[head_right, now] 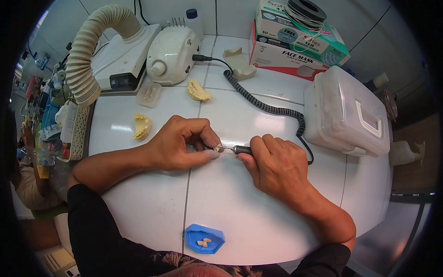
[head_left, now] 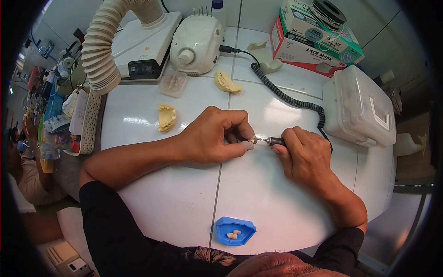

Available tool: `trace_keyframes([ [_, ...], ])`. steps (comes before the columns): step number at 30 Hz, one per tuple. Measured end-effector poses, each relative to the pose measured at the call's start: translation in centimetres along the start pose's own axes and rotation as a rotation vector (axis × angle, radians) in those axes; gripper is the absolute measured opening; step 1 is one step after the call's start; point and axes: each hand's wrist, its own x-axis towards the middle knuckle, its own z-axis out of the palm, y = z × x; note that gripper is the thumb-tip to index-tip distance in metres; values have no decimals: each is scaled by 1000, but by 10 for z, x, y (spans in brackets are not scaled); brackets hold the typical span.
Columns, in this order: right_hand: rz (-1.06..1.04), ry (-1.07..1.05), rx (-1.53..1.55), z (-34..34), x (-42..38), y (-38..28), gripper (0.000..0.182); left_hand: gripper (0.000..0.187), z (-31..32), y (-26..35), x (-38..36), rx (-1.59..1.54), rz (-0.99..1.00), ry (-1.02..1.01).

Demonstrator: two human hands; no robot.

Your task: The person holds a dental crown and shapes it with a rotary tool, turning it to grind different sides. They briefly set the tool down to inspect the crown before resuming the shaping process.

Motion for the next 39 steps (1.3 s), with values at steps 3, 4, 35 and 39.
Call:
trace_keyframes([
  [3, 0, 0, 0, 0, 0, 0, 36, 16, 0, 0, 0, 3, -1, 2],
  [4, 0, -1, 1, 0, 0, 0, 36, 16, 0, 0, 0, 5, 0, 2],
  [35, -4, -5, -9, -1, 1, 0, 38, 15, -1, -1, 0, 11, -5, -6],
  [39, -6, -1, -17, 0, 0, 0, 38, 16, -1, -1, 1, 12, -4, -12],
])
